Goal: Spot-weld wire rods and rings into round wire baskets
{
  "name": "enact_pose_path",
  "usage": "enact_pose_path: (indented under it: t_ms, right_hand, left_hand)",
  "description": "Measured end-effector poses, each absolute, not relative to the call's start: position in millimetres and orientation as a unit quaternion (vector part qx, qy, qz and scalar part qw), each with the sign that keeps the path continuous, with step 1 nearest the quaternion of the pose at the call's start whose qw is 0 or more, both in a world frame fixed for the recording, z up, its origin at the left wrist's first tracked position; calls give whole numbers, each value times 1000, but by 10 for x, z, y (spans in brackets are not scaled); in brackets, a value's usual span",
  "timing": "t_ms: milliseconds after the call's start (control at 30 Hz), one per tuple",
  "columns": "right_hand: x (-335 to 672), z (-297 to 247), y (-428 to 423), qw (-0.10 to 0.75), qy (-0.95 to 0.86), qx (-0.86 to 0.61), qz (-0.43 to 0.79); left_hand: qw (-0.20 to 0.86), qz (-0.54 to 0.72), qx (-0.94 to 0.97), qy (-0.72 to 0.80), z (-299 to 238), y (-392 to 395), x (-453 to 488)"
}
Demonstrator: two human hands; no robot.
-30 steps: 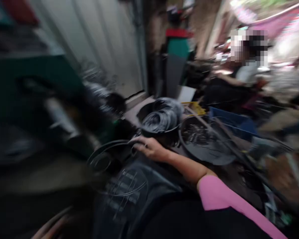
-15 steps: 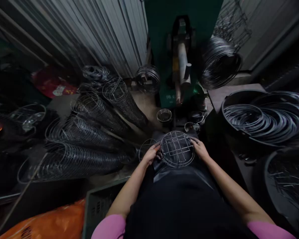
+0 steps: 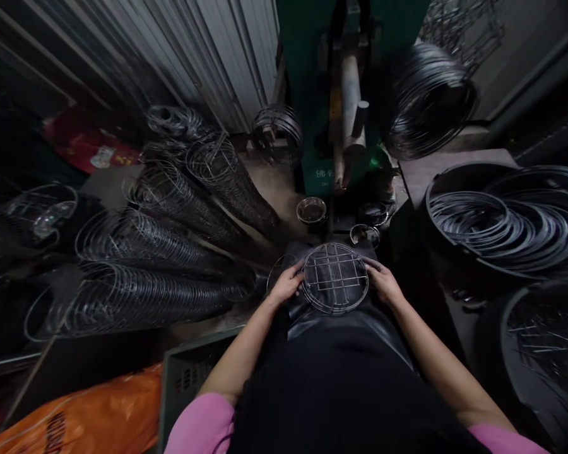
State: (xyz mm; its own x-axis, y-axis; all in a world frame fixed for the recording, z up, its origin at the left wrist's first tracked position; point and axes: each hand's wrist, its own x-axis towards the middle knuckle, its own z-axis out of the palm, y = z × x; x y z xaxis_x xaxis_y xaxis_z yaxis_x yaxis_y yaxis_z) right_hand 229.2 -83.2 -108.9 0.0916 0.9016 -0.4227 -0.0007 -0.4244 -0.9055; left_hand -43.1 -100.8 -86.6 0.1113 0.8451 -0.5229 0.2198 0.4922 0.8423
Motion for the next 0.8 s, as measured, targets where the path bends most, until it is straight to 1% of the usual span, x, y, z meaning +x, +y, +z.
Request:
enact_pose_path:
  t_ms: [100,233,300,400,467,500,567,700,800]
  right_hand:
    - [2290,-1089,-782,379,-432,-626,527]
    - [2342,-1028,-758,339,-501,-614,507]
    - [2391,-983,-754,318,-524,-605,508]
    - [2463,-934,-756,288,-536,-590,530]
    - [2492,-927,-770,277,-535,-584,544]
    - [2499,-931,-783,275,-534,-584,546]
    - [2498,-954,-814,281,-528,-591,541]
    - [2476,-1030,-864,287,-527,-608,520]
    - [2456,-1078,-870,291,-534,-613,504]
  left_hand:
    - [562,229,489,627,-909,-994,-433]
    - [532,239,545,603,-919,-977,-511]
    - [549,234,548,586,-886,-968,-602]
    - [609,196,544,543,-812,-962,-720]
    - [622,179,556,522,-775,-982,-716]
    - [609,175,566,527,-765,-1002,-684]
    - [549,163,587,572,-762,-1063,-577]
    - [428,78,635,638,-787,-1185,-373]
    - [377,28,659,651,-796,-1226,-291]
